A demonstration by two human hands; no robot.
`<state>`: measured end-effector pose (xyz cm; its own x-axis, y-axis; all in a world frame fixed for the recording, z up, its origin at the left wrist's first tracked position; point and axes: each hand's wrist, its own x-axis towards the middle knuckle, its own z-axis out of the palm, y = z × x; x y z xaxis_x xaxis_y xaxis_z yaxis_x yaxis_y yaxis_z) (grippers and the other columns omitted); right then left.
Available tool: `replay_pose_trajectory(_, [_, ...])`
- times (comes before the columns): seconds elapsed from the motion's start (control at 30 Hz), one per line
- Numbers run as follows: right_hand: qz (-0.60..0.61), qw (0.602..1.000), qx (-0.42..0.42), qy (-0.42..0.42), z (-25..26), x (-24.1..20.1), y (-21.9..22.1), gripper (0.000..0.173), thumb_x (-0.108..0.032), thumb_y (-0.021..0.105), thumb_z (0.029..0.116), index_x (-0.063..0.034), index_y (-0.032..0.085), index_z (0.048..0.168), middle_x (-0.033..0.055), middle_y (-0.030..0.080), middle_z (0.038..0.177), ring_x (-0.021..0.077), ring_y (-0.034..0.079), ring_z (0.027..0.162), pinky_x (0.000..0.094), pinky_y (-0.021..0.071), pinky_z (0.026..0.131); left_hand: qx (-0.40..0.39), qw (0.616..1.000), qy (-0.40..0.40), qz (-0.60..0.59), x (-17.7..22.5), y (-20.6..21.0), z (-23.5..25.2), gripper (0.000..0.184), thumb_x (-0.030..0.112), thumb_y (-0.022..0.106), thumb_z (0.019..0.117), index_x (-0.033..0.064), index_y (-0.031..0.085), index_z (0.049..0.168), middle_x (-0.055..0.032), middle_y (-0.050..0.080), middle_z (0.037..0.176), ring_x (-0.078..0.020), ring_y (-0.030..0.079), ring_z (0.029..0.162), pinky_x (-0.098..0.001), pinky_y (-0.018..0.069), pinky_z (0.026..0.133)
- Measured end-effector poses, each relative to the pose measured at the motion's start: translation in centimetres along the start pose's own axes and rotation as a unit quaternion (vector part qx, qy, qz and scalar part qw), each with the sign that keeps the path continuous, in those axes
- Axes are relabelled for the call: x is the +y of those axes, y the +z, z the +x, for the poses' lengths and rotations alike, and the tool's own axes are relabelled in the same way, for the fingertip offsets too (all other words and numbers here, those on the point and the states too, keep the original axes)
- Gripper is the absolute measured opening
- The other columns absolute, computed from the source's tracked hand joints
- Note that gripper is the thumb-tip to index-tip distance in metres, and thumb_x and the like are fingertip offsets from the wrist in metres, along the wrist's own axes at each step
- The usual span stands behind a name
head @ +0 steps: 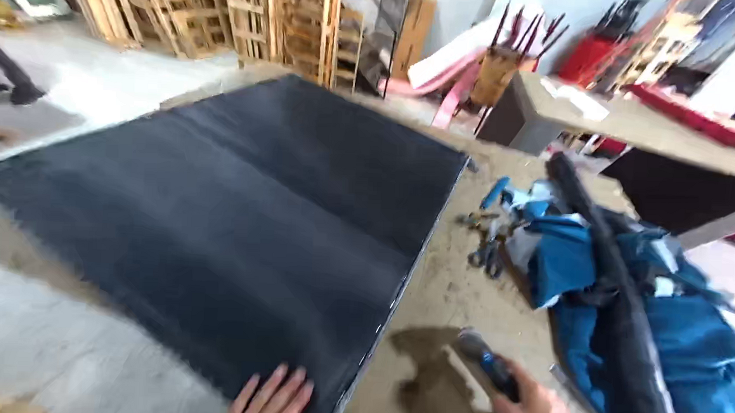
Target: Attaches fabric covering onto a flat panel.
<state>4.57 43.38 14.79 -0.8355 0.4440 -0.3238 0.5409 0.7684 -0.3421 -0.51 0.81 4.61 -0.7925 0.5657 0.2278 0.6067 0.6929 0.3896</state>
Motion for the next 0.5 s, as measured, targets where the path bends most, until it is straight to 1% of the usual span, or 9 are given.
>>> replay_pose_trajectory(0.07, [0.036,0.998,-0.032,-0.034,-4.1,-1.4,0.7,0.053,-0.046,0.073,0.0835,-0.0091,0.07,0.122,0.0146,0.073,0.089,0.0328,0.071,0.079,0.0619,0.0559,0.07,0.026,0.999,-0.022,0.035,-3.3,-1.1,-1.7,0.055,0.046,0.028,0.1082,0.0215,0.058,0.147,-0.0003,0.051,0.157,-0.0263,0.037,0.152,-0.0633,0.0254,0.122])
replay_pose_trajectory(0.1, [0.052,0.997,-0.041,-0.05,-6.1,-2.6,1.3,0.05,-0.049,0.071,0.0839,-0.0077,0.072,0.112,0.0107,0.072,0.084,0.0266,0.07,0.075,0.0565,0.0565,0.068,0.035,0.998,-0.032,0.046,-4.9,-1.4,-2.1,0.055,0.045,0.027,0.1082,0.0206,0.06,0.146,0.0005,0.052,0.156,-0.0256,0.038,0.151,-0.0627,0.0269,0.121])
replay_pose_trajectory(0.13, [0.074,0.994,-0.045,-0.065,-7.6,-4.6,1.7,0.045,-0.045,0.073,0.0849,-0.005,0.072,0.106,0.0097,0.072,0.082,0.0237,0.07,0.073,0.0537,0.0571,0.067,0.049,0.996,-0.043,0.053,-6.3,-1.7,-1.3,0.055,0.043,0.028,0.1079,0.0196,0.061,0.144,0.0006,0.053,0.155,-0.025,0.039,0.151,-0.0616,0.0275,0.122])
replay_pose_trajectory(0.2, [0.087,0.992,-0.055,-0.078,-11.1,-8.7,3.0,0.035,-0.035,0.076,0.0832,-0.0034,0.073,0.098,0.0085,0.072,0.078,0.0211,0.07,0.07,0.0513,0.0575,0.065,0.07,0.995,-0.06,0.047,-6.7,-2.5,0.3,0.052,0.038,0.032,0.1062,0.0156,0.064,0.14,-0.0014,0.056,0.152,-0.024,0.043,0.148,-0.0579,0.0297,0.121])
replay_pose_trajectory(0.27, [0.086,0.99,-0.066,-0.087,-13.2,-11.8,4.7,0.029,-0.032,0.077,0.0804,-0.0063,0.073,0.094,0.0048,0.071,0.074,0.0175,0.07,0.067,0.048,0.0576,0.062,0.038,0.999,-0.015,0.007,-5.1,-2.9,2.2,0.048,0.035,0.038,0.1059,0.0158,0.063,0.142,-0.003,0.052,0.155,-0.0237,0.041,0.149,-0.0573,0.0311,0.121])
replay_pose_trajectory(0.33, [0.084,0.989,-0.081,-0.086,-14.0,-13.6,6.0,0.026,-0.033,0.076,0.079,-0.0098,0.073,0.091,0.0002,0.07,0.072,0.0128,0.069,0.066,0.0435,0.0573,0.06,-0.061,0.997,0.054,-0.016,-4.0,-2.6,4.0,0.048,0.04,0.04,0.1068,0.0253,0.053,0.151,-0.0001,0.039,0.165,-0.0237,0.028,0.155,-0.0606,0.0234,0.124])
replay_pose_trajectory(0.4, [0.072,0.99,-0.091,-0.081,-14.1,-14.7,6.7,0.024,-0.035,0.073,0.079,-0.013,0.072,0.089,-0.0032,0.068,0.071,0.0089,0.066,0.063,0.0399,0.0562,0.058,-0.155,0.985,0.078,0.003,-4.3,-2.1,5.0,0.054,0.046,0.028,0.1084,0.0314,0.039,0.159,0.0008,0.025,0.171,-0.0254,0.014,0.16,-0.0632,0.0121,0.126])
replay_pose_trajectory(0.47, [0.042,0.992,-0.087,-0.085,-13.9,-15.4,7.1,0.026,-0.039,0.07,0.0797,-0.0144,0.072,0.089,-0.0042,0.067,0.069,0.0082,0.065,0.062,0.0394,0.054,0.056,-0.201,0.976,0.082,0.016,-4.8,-2.3,5.5,0.056,0.046,0.024,0.109,0.031,0.032,0.163,-0.0007,0.017,0.173,-0.0266,0.005,0.161,-0.064,0.0038,0.126])
replay_pose_trajectory(0.5, [0.027,0.992,-0.083,-0.088,-13.9,-15.7,7.2,0.027,-0.04,0.069,0.0801,-0.0148,0.072,0.09,-0.0046,0.066,0.069,0.0079,0.064,0.061,0.0388,0.0532,0.055,-0.208,0.974,0.084,0.015,-5.0,-2.4,5.6,0.056,0.046,0.025,0.1091,0.0307,0.031,0.163,-0.001,0.017,0.173,-0.0266,0.005,0.161,-0.0639,0.0031,0.126])
